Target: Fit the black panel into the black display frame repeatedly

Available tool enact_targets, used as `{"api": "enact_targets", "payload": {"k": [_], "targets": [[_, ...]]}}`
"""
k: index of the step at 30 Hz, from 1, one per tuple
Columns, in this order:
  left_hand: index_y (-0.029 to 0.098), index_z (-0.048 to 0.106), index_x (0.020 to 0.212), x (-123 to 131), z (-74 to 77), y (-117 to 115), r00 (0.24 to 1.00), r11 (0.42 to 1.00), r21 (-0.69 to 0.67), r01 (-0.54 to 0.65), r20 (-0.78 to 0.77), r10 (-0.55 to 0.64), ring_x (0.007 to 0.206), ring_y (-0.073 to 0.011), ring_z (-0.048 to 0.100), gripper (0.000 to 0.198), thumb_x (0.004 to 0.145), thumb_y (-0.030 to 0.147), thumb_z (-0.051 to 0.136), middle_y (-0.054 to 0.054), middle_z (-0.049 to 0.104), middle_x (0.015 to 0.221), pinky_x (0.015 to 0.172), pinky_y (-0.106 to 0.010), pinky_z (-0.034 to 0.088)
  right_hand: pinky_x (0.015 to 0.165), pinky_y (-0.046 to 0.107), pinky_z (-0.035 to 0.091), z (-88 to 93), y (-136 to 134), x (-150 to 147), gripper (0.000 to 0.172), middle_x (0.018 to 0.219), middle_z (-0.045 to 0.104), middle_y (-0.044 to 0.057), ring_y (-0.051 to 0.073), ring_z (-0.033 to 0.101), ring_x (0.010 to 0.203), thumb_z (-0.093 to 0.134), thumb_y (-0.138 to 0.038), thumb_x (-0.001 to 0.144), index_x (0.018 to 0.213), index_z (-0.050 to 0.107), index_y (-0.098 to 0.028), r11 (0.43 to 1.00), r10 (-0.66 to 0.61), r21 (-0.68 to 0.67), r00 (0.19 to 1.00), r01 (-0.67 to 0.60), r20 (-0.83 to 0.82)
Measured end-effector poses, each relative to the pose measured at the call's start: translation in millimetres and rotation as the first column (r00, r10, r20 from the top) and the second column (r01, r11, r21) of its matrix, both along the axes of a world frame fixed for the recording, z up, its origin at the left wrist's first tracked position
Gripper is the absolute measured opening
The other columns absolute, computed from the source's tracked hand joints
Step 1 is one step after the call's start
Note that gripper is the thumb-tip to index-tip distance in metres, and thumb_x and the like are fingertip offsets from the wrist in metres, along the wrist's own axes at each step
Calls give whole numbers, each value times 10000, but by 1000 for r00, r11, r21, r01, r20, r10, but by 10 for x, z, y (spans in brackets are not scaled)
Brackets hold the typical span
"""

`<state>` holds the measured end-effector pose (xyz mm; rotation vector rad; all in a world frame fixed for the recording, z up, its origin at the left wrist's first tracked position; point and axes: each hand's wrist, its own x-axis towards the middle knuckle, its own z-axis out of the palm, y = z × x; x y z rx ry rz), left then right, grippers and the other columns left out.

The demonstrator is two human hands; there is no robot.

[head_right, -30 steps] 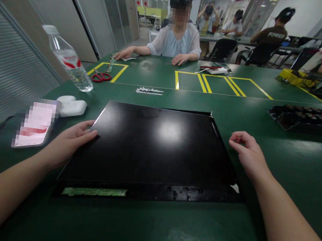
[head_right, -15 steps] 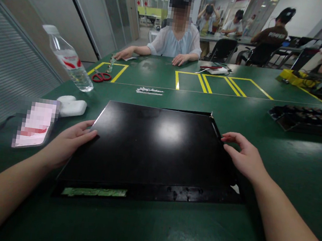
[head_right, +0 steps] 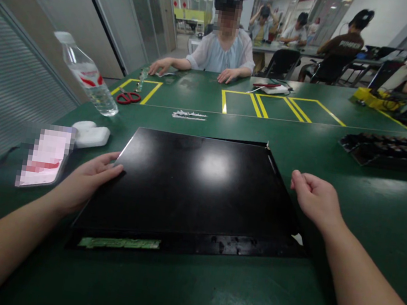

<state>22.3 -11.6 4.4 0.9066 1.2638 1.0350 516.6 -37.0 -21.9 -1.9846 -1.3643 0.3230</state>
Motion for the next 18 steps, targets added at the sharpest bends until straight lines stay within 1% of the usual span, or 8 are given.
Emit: {"api": "enact_targets", "payload": {"k": [2, 4, 6, 8, 10, 12, 15, 18], "targets": [[164, 614, 1323, 0, 0, 0, 1000, 1000, -4, -1, 0, 1, 887, -307, 834, 664, 731, 222, 910, -122, 850, 1095, 733, -374, 685, 687, 413, 433, 48, -9, -57, 474, 632, 609, 53, 249, 542, 636, 534, -638, 916, 665, 667, -258, 998, -59, -16, 998, 58, -16], [167, 619, 1323, 0, 3, 1, 1000, 1000, -5, 1, -2, -1, 883, -305, 834, 659, 734, 213, 910, -122, 850, 1102, 728, -373, 684, 754, 438, 476, 97, -18, -123, 482, 773, 691, 82, 286, 608, 744, 485, -614, 943, 717, 717, -257, 997, -78, -7, 996, 78, -49], [167, 621, 1331, 0, 9, 3, 1000, 1000, -5, 4, -5, -4, 861, -299, 834, 663, 736, 208, 910, -121, 849, 1109, 723, -373, 684, 829, 460, 507, 141, -25, -179, 460, 921, 749, 100, 326, 660, 879, 457, -559, 965, 760, 743, -263, 999, -43, -14, 996, 42, -76], [167, 622, 1340, -1, 16, 3, 1000, 1000, -9, 7, -8, -7, 836, -292, 833, 667, 739, 207, 908, -119, 850, 1108, 716, -373, 684, 937, 479, 513, 174, -30, -212, 420, 1075, 783, 105, 359, 680, 1048, 444, -490, 972, 822, 768, -269, 999, 11, -37, 997, -14, -76], [165, 623, 1343, -1, 21, 2, 1000, 1000, -11, 4, -4, -4, 833, -290, 832, 661, 744, 203, 900, -115, 852, 1096, 708, -369, 684, 1064, 486, 476, 186, -31, -220, 407, 1190, 790, 103, 370, 660, 1206, 434, -453, 972, 923, 793, -268, 995, 69, -68, 996, -73, -60], [163, 623, 1340, 4, 25, 0, 1000, 1000, -10, -6, 2, 6, 839, -290, 832, 652, 745, 189, 888, -112, 854, 1083, 702, -364, 683, 1154, 475, 426, 173, -31, -206, 427, 1263, 786, 97, 354, 631, 1311, 421, -451, 982, 1044, 800, -263, 988, 119, -90, 992, -123, -49], [160, 626, 1325, 24, 34, -3, 1000, 1000, -6, -26, 4, 26, 840, -290, 832, 641, 732, 159, 869, -110, 854, 1061, 699, -362, 680, 1201, 448, 403, 128, -32, -173, 468, 1337, 771, 90, 319, 618, 1371, 406, -475, 1010, 1179, 782, -253, 975, 184, -115, 981, -189, -53], [158, 631, 1283, 56, 46, -4, 999, 999, -9, -49, 11, 49, 860, -298, 831, 623, 705, 134, 860, -102, 855, 1024, 692, -358, 677, 1212, 434, 405, 106, -40, -163, 501, 1379, 754, 96, 306, 620, 1383, 402, -506, 1023, 1229, 773, -239, 967, 206, -142, 977, -211, -50]]}}
